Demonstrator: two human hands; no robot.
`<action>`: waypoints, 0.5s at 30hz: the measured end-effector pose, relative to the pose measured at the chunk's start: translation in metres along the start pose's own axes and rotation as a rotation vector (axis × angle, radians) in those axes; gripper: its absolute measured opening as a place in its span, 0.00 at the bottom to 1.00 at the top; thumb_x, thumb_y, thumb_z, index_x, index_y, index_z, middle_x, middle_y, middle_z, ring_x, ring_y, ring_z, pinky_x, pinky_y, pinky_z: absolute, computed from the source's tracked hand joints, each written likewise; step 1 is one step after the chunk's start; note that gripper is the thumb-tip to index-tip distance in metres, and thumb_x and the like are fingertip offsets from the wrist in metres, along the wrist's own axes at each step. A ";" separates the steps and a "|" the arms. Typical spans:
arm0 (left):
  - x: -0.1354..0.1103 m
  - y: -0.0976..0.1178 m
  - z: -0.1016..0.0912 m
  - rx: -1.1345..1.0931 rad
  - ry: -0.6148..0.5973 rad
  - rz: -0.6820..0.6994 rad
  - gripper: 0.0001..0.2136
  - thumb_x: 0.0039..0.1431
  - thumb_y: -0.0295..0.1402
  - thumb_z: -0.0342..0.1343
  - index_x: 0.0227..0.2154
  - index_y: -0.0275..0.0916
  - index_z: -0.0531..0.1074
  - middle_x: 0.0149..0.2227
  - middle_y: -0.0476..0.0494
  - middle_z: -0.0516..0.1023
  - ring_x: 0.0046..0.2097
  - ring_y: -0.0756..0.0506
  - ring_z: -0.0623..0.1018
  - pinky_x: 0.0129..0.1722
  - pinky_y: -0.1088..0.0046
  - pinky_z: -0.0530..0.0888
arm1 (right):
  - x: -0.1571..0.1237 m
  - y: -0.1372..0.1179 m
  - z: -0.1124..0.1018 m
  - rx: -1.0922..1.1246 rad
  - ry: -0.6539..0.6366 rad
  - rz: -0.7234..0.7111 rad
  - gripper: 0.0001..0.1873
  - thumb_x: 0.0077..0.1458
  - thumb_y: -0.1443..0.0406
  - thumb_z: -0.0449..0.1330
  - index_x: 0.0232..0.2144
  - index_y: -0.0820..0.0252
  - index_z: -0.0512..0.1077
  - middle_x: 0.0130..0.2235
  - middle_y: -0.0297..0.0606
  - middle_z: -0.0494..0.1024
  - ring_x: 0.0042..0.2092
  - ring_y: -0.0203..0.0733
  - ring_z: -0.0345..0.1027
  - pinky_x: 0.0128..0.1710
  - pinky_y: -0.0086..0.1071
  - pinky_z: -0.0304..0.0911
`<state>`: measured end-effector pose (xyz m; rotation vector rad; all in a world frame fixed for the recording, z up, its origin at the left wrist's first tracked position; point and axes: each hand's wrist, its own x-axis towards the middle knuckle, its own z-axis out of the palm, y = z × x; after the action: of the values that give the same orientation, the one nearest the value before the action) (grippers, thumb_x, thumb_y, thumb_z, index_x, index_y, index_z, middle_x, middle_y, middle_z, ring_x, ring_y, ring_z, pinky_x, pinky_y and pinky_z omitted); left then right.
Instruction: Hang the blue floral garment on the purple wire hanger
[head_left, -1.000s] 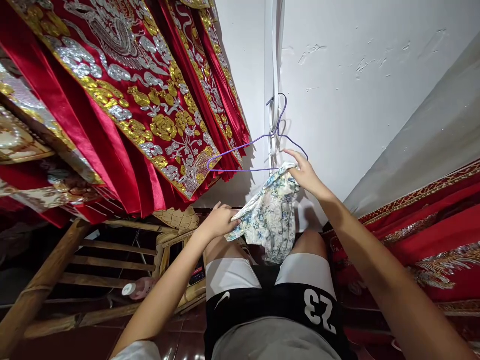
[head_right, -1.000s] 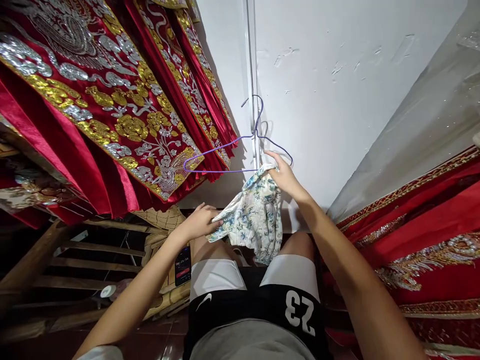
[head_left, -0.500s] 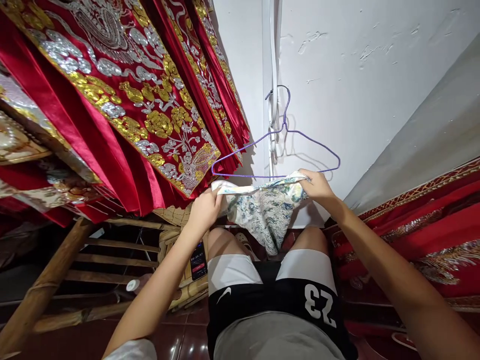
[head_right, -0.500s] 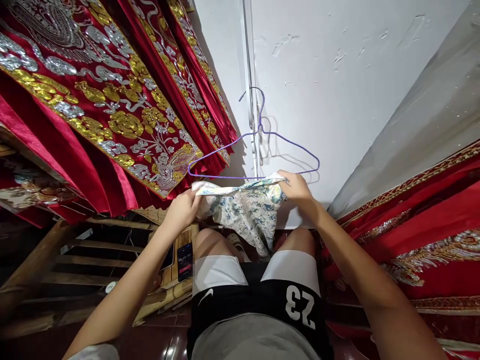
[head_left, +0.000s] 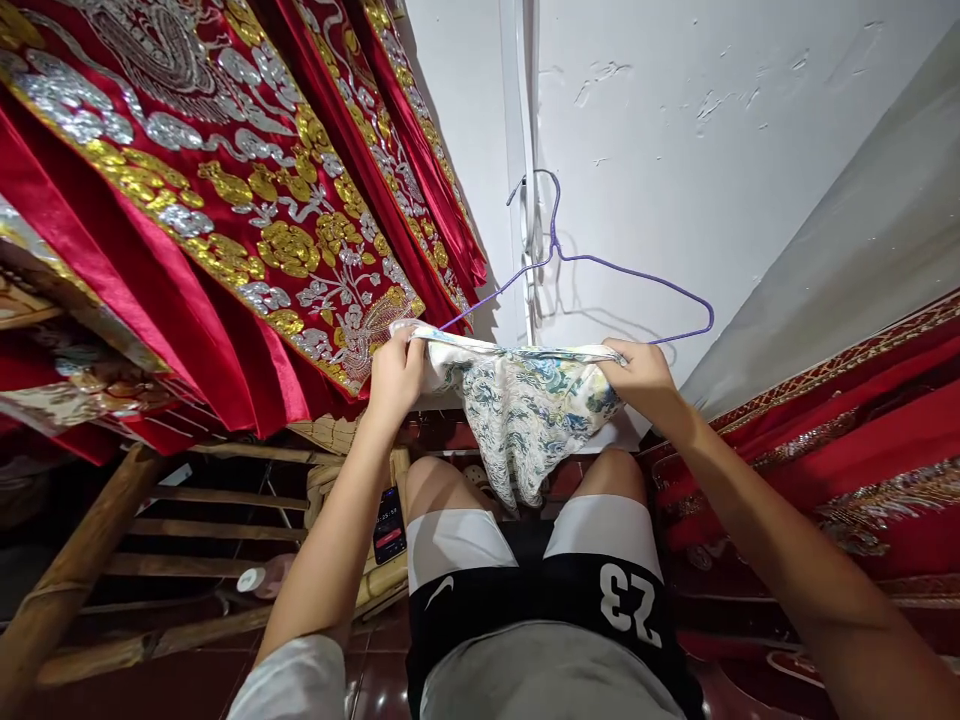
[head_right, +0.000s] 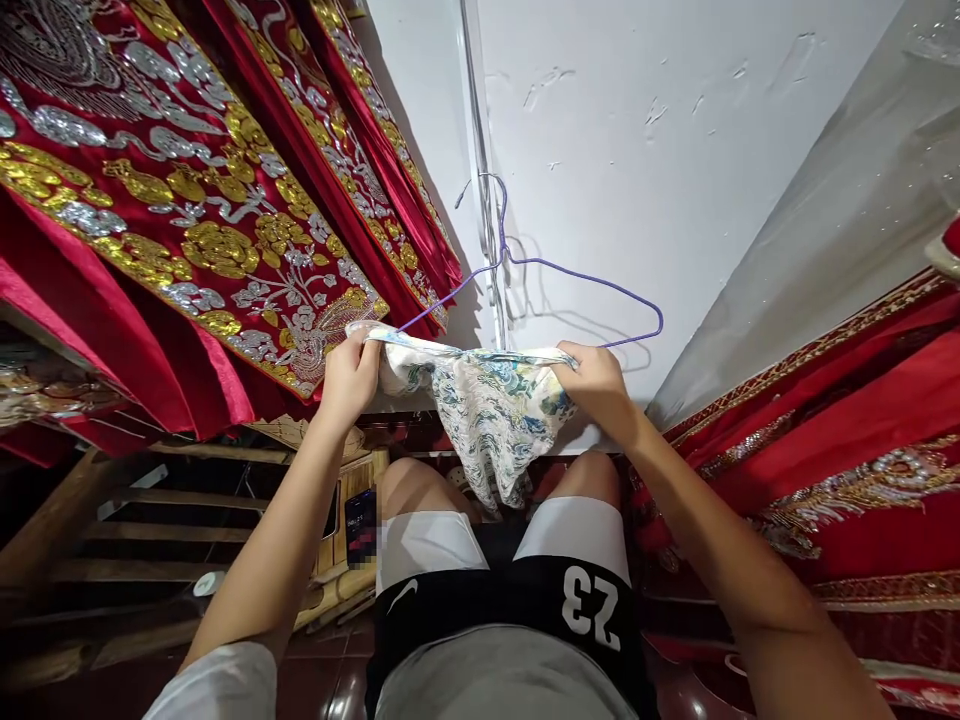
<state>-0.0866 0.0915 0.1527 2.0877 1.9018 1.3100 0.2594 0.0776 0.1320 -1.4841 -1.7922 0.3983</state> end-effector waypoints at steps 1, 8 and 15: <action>0.004 0.003 0.001 -0.021 0.035 0.034 0.15 0.68 0.37 0.45 0.40 0.38 0.76 0.41 0.37 0.82 0.43 0.39 0.79 0.44 0.67 0.70 | -0.001 -0.001 0.002 0.004 -0.004 -0.003 0.13 0.52 0.60 0.55 0.20 0.57 0.59 0.21 0.30 0.54 0.27 0.36 0.48 0.27 0.32 0.45; 0.034 0.042 0.007 -0.096 -0.004 0.323 0.15 0.70 0.36 0.47 0.53 0.42 0.73 0.34 0.45 0.79 0.30 0.46 0.73 0.35 0.70 0.68 | -0.011 -0.003 0.005 0.125 -0.099 -0.012 0.10 0.50 0.65 0.54 0.32 0.57 0.76 0.27 0.33 0.73 0.31 0.40 0.62 0.31 0.31 0.57; 0.031 0.037 0.007 -0.028 0.016 0.426 0.21 0.70 0.42 0.48 0.21 0.40 0.64 0.19 0.52 0.59 0.22 0.51 0.60 0.28 0.71 0.57 | -0.002 0.028 -0.028 0.291 0.400 0.045 0.60 0.42 0.68 0.66 0.74 0.63 0.44 0.38 0.42 0.82 0.29 0.41 0.69 0.36 0.37 0.70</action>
<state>-0.0563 0.1111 0.1848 2.5701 1.4786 1.4088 0.2987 0.0770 0.1311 -1.2940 -1.3275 0.3397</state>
